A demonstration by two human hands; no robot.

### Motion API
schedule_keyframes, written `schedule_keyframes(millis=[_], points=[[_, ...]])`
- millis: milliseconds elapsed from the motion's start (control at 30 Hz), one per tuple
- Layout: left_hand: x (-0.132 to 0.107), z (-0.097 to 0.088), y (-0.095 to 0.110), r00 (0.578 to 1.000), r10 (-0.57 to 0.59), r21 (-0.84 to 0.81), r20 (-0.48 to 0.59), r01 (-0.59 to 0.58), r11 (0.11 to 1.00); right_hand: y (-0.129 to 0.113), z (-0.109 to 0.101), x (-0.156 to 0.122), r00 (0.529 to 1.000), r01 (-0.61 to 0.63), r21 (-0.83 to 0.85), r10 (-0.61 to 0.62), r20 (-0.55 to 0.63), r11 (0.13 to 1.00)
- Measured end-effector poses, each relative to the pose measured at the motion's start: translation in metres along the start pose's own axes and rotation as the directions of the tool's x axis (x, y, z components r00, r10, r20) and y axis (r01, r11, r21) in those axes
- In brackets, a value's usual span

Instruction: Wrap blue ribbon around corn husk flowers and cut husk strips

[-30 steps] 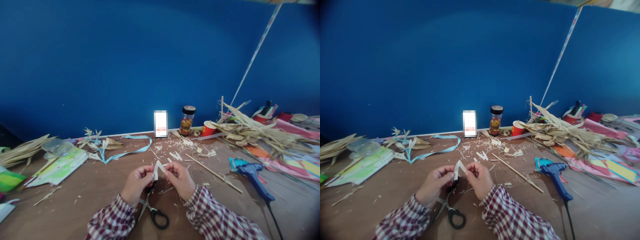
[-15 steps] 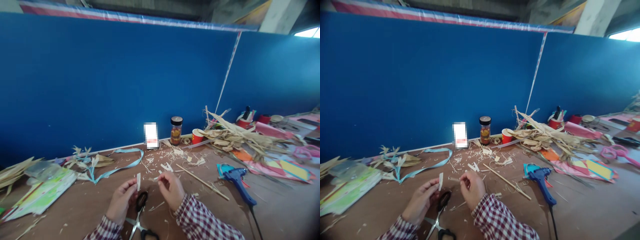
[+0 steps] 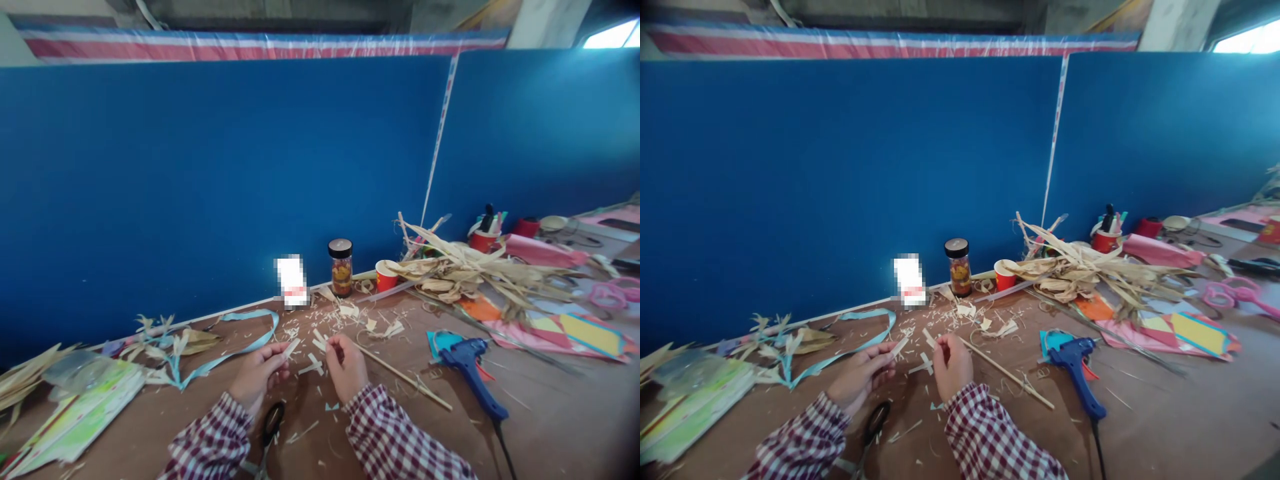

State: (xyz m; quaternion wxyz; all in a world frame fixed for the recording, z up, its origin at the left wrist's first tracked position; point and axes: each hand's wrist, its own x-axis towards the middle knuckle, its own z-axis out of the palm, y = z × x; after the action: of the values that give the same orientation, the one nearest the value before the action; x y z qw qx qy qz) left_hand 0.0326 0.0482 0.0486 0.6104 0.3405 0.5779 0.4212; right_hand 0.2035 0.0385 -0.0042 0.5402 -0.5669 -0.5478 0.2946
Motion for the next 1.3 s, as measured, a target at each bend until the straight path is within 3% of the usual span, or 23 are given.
schedule_keyframes(millis=[267,433,600,667,767,867,933,1000,1133,1200,1300], points=[[0.051,0.019,0.004,0.996,0.075,0.248,0.057,-0.087,0.965,-0.010,-0.002,-0.002,0.978,0.178,-0.068,-0.184,-0.097,0.982],[0.088,0.055,0.007,0.990,0.098,0.281,0.100,-0.123,0.952,-0.012,-0.001,-0.006,0.953,0.292,-0.048,-0.295,-0.072,0.955],[0.107,0.083,0.020,0.981,0.183,0.241,0.059,-0.192,0.951,-0.009,-0.003,-0.003,0.949,0.281,-0.044,-0.284,-0.139,0.959],[0.104,0.081,0.028,0.975,0.219,0.248,0.038,-0.221,0.943,-0.009,-0.003,0.000,0.961,0.240,-0.003,-0.238,-0.139,0.971],[0.084,0.067,0.033,0.967,0.253,0.257,0.013,-0.247,0.934,-0.006,0.001,0.005,0.993,0.083,0.152,-0.068,-0.097,0.985],[0.055,0.054,0.026,0.973,0.228,0.236,0.028,-0.228,0.945,-0.004,0.006,0.009,0.992,-0.125,0.358,0.128,0.015,0.925],[0.038,0.048,0.016,0.986,0.155,0.185,0.065,-0.165,0.969,-0.004,0.008,0.009,0.978,-0.210,0.437,0.188,0.094,0.875],[0.026,0.045,0.004,0.988,0.120,0.148,0.097,-0.133,0.980,-0.005,0.010,0.007,0.972,-0.230,0.449,0.184,0.144,0.864],[0.013,0.041,-0.011,0.971,0.211,0.101,0.116,-0.223,0.970,-0.012,0.009,-0.002,0.963,-0.187,0.409,0.085,0.255,0.893],[0.007,0.040,-0.013,0.969,0.232,0.087,0.082,-0.238,0.967,-0.013,0.009,-0.005,0.950,-0.182,0.409,0.052,0.308,0.894],[-0.003,0.038,-0.010,0.985,0.170,0.013,-0.029,-0.169,0.985,-0.013,0.009,-0.008,0.941,-0.169,0.417,0.021,0.338,0.893]])
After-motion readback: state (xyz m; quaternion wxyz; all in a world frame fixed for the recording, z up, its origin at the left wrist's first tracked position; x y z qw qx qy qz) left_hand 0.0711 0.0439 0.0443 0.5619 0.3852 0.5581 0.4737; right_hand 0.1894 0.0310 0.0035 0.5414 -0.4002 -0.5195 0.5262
